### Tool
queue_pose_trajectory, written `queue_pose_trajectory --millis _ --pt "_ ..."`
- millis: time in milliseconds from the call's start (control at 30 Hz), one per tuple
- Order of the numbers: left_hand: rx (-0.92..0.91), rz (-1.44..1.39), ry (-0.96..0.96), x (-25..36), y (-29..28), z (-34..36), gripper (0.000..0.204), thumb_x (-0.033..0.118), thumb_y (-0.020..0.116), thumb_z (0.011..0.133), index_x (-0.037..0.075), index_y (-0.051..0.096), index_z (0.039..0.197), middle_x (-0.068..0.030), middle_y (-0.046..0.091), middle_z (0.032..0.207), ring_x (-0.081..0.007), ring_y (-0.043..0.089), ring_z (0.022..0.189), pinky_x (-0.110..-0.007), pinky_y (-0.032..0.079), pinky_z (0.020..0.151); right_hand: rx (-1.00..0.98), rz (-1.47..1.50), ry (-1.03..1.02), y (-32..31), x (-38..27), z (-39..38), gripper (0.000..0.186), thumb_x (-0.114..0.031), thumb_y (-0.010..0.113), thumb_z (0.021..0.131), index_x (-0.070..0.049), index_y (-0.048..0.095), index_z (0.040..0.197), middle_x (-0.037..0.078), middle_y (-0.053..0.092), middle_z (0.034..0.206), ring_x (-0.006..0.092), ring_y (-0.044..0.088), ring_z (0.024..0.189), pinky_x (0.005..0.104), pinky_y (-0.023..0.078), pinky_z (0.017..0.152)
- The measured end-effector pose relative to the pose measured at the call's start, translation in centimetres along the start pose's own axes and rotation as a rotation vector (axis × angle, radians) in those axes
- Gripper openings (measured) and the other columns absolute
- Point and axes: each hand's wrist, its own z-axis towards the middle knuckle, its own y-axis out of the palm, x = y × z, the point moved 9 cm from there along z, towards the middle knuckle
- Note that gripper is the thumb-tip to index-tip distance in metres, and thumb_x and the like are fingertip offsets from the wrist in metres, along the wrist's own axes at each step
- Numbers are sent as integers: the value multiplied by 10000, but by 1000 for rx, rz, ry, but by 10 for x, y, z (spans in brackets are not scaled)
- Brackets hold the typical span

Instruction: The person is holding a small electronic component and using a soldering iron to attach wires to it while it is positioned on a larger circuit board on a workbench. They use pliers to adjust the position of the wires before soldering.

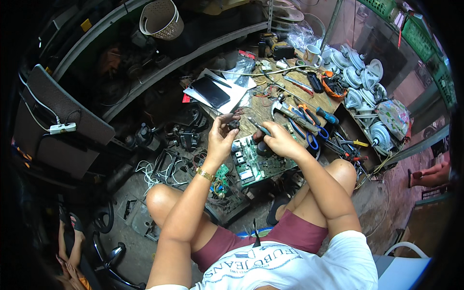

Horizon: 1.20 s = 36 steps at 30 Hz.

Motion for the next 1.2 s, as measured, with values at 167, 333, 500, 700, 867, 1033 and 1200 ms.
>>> queue_pose_trajectory --millis 167,333,500,700,867,1033,1200 --pt "-38 21 -24 -2 10 -2 430 -56 582 870 -2 432 1270 -130 564 1258 -154 541 1144 -274 463 933 8 -29 107 6 3 2 226 -94 567 860 29 578 1049 265 606 1041 433 560 1044 481 437 888" --pt "-43 73 -32 -2 11 -2 440 -52 608 858 -7 454 1268 -120 554 1254 -163 531 1169 -279 465 942 29 -97 94 7 3 5 203 -29 546 813 28 594 1002 228 637 950 403 606 980 456 464 848" --pt "-52 137 -51 1 10 -4 446 -71 605 848 -10 463 1267 -123 550 1253 -170 526 1183 -295 466 959 38 -120 210 4 11 8 236 -91 591 817 35 592 1016 261 645 937 416 619 938 465 471 812" --pt "-61 226 -14 1 14 -4 422 -98 581 843 -21 483 1246 -132 555 1241 -183 532 1182 -308 474 961 58 -14 114 12 12 13 279 -257 628 867 14 654 927 272 636 784 436 627 815 491 480 737" --pt "-21 220 -65 -11 11 -1 389 -94 579 850 -27 492 1224 -125 572 1197 -165 561 1098 -295 498 918 76 -122 203 16 13 12 290 -292 618 881 -19 680 958 255 645 758 436 633 792 496 494 741" --pt "-29 237 -154 -26 7 -2 369 -80 560 870 -25 485 1226 -108 595 1174 -137 581 1030 -283 505 881 66 -181 179 16 17 13 325 -308 622 878 -12 667 1006 256 659 809 430 640 842 498 494 774" --pt "20 -281 -286 -33 -10 -2 376 30 577 918 7 451 1272 -152 582 1283 -167 629 996 -269 511 879 41 -246 182 -25 40 22 442 -285 665 841 -1 567 1166 251 640 1064 386 622 1006 437 487 880"
